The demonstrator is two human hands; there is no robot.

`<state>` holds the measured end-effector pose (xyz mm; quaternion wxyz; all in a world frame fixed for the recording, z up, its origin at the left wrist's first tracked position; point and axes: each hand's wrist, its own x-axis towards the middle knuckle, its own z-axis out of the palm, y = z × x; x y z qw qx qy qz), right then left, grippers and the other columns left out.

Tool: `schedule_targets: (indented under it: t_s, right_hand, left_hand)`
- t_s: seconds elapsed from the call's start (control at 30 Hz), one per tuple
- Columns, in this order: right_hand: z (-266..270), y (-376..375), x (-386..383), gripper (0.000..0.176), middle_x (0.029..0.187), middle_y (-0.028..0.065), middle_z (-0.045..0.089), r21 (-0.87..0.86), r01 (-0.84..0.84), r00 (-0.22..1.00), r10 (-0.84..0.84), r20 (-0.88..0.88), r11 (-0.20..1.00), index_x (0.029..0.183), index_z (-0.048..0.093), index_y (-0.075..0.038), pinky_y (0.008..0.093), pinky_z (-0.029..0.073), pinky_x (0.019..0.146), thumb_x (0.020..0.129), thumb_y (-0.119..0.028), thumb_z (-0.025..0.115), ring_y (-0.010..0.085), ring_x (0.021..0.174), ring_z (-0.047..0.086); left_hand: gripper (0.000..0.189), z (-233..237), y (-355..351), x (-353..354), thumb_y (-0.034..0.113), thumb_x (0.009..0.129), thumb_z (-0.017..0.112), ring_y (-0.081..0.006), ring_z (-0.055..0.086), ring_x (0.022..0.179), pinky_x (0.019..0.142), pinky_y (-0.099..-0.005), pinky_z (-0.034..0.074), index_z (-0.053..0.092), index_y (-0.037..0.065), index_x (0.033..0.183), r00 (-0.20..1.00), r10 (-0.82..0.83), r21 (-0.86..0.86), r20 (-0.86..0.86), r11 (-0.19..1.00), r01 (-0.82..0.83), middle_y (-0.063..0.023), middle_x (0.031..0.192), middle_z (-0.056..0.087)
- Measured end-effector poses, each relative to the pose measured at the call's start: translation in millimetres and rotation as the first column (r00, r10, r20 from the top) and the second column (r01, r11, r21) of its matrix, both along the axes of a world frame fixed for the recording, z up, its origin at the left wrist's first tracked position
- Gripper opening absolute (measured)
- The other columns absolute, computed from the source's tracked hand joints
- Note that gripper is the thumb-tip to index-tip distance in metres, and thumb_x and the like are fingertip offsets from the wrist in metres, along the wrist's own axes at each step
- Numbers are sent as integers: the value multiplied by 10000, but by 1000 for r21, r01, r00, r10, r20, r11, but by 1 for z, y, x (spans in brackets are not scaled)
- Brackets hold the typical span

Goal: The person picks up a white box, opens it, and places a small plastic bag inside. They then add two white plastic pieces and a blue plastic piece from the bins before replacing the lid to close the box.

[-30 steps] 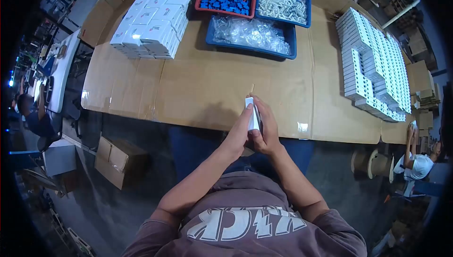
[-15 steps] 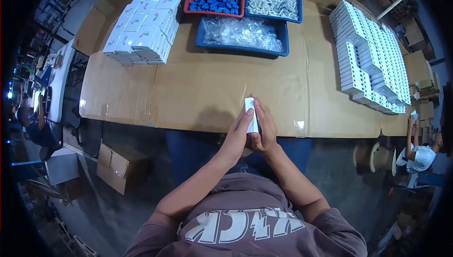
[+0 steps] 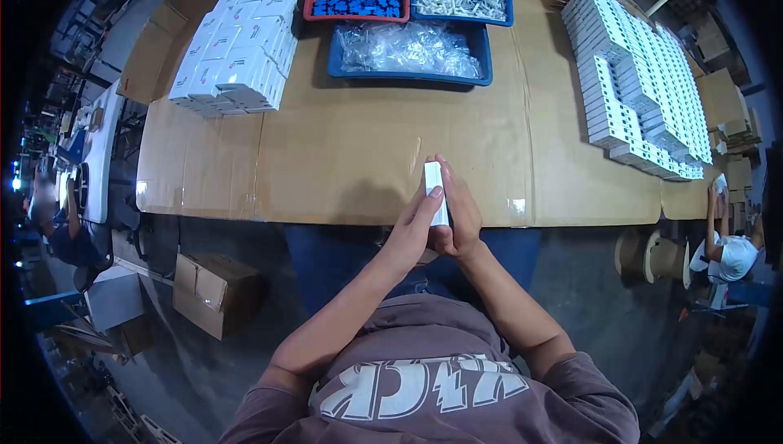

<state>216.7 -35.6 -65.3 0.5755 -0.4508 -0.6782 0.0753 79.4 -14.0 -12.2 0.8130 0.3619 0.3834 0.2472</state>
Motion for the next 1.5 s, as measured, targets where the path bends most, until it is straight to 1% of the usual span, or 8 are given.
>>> schedule_targets:
  t_s: [0.03,0.3,0.47,0.8,0.97,1.1,1.27,1.5]
  right_hand:
    - [-1,0,-1,716,1413,417,541,0,-1,1000,1,2,1000,1453,471,182,530,485,1090,1088,-433,432,536,1315,579]
    - [-9,-1,-3,710,1405,406,553,-46,-7,999,9,37,999,1452,458,191,525,501,1092,1126,-423,311,536,1305,587]
    - [-7,-4,-6,723,1396,408,558,-71,6,1000,-5,20,997,1448,461,189,518,508,1085,1130,-437,286,534,1297,594]
    - [-9,-5,-5,730,1392,408,561,-96,0,1000,3,27,995,1448,460,188,510,510,1084,1133,-441,266,533,1287,601]
    - [-8,-6,-6,714,1401,403,560,-95,-2,1000,4,25,995,1448,460,189,504,509,1085,1135,-425,272,526,1292,601]
    - [-15,-4,-5,700,1402,402,560,-88,-4,1000,6,29,996,1446,460,193,504,509,1085,1137,-407,274,524,1293,601]
    - [-12,-2,-7,686,1400,397,566,-83,0,1000,1,15,997,1441,465,196,498,514,1080,1139,-389,271,521,1291,604]
    - [-13,-3,-8,682,1394,387,577,-84,9,1000,-7,20,996,1430,482,189,499,522,1069,1144,-391,265,516,1283,613]
  left_hand:
    - [648,2,1,0,421,1125,448,-131,500,1301,1081,-291,424,316,57,1645,1000,3,0,9,1000,-3,-64,1457,519]
    - [608,3,-2,2,380,1124,460,-121,498,1284,1087,-284,409,364,36,1616,995,95,-15,14,995,-95,-54,1417,543]
    - [630,-13,-4,2,495,1106,463,-44,586,795,662,-215,513,367,126,1608,997,77,122,-24,990,-74,19,1089,580]
    - [629,-19,-7,6,488,1110,457,-30,569,817,638,-200,505,356,130,1618,992,126,153,-26,981,-120,20,1114,559]
    - [646,-10,-9,8,366,1137,428,-175,437,1392,1175,-312,334,262,16,1653,988,153,32,35,988,-154,-103,1520,470]
    - [652,-9,-9,9,375,1136,431,-172,437,1384,1166,-310,343,255,28,1658,985,171,3,25,985,-172,-105,1522,465]
    - [647,-25,-9,12,491,1110,469,-54,555,940,764,-213,503,377,87,1607,978,206,105,-16,973,-204,8,1189,555]
    - [647,-7,-10,14,417,1131,430,-154,467,1314,1092,-294,396,305,26,1631,975,222,35,20,974,-222,-89,1464,487]
